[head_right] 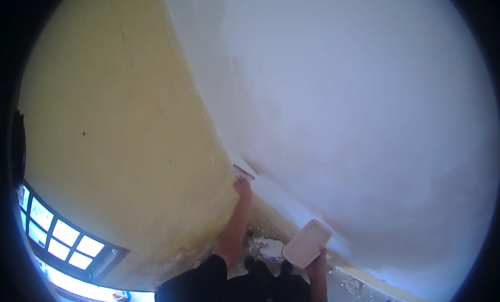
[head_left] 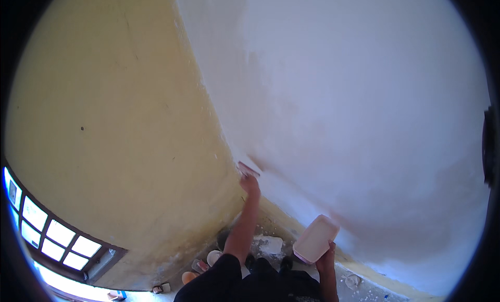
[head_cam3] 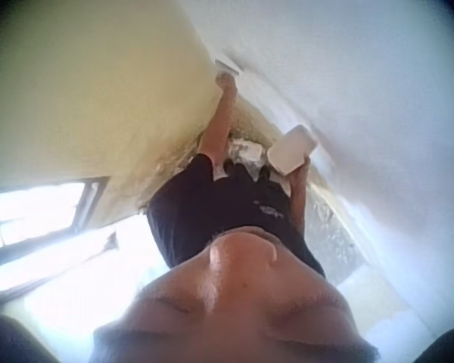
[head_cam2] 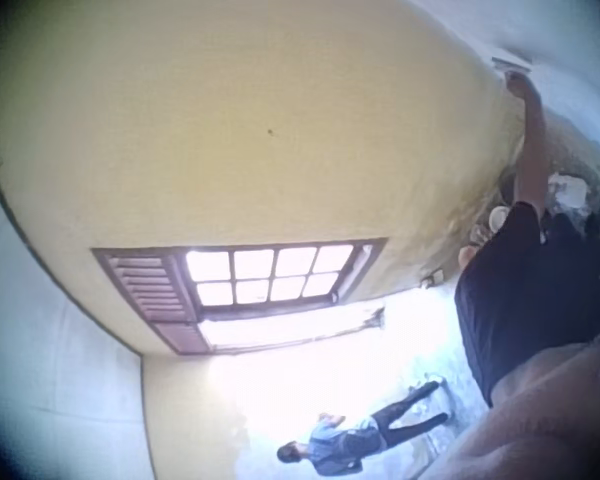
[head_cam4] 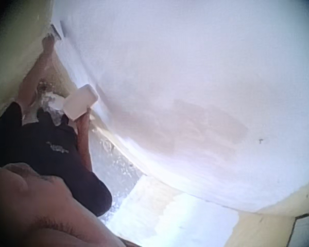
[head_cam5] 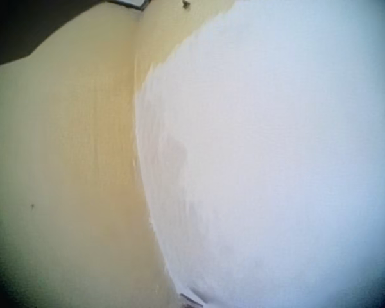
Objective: The person applies a white substance to a wall using a putty knife, spreading it over a yellow surface to fill gaps and smooth the finish. The person repeatedly scoops the substance from a small tray and applies it with upward and side-to-side strokes.
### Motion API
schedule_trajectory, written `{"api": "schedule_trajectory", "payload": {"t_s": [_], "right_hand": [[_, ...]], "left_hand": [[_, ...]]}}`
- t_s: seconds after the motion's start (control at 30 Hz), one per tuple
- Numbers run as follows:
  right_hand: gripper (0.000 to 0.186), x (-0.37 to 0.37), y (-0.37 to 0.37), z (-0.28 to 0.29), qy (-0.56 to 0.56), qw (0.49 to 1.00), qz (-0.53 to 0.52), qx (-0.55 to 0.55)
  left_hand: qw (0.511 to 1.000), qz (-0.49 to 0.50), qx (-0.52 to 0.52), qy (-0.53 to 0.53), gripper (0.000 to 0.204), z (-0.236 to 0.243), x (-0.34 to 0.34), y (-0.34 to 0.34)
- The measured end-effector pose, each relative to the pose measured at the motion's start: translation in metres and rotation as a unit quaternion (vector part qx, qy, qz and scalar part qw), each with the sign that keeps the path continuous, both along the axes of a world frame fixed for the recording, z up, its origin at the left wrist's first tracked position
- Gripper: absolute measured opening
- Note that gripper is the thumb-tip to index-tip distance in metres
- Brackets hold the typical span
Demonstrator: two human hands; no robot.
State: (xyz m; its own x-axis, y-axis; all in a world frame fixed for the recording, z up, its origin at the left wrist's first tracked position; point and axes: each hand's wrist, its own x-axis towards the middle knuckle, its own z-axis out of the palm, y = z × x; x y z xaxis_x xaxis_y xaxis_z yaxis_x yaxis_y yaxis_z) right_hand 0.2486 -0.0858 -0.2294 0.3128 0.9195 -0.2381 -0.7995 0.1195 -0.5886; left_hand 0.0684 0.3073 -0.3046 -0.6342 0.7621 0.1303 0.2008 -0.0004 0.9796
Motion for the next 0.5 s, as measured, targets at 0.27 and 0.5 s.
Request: {"api": "schedule_trajectory", "payload": {"t_s": [0.27, 0.5], "right_hand": [[0.058, 0.004, 0.002, -0.013, 0.007, 1.0, -0.019, -0.017], [0.056, 0.007, 0.008, -0.011, 0.03, 0.998, 0.034, 0.038]], "left_hand": [[0.993, -0.075, 0.089, -0.006, 0.027, 0.136, 0.037, 0.008], [0.952, -0.191, 0.225, 0.08, 0.041, 0.193, 0.115, -0.148]]}}
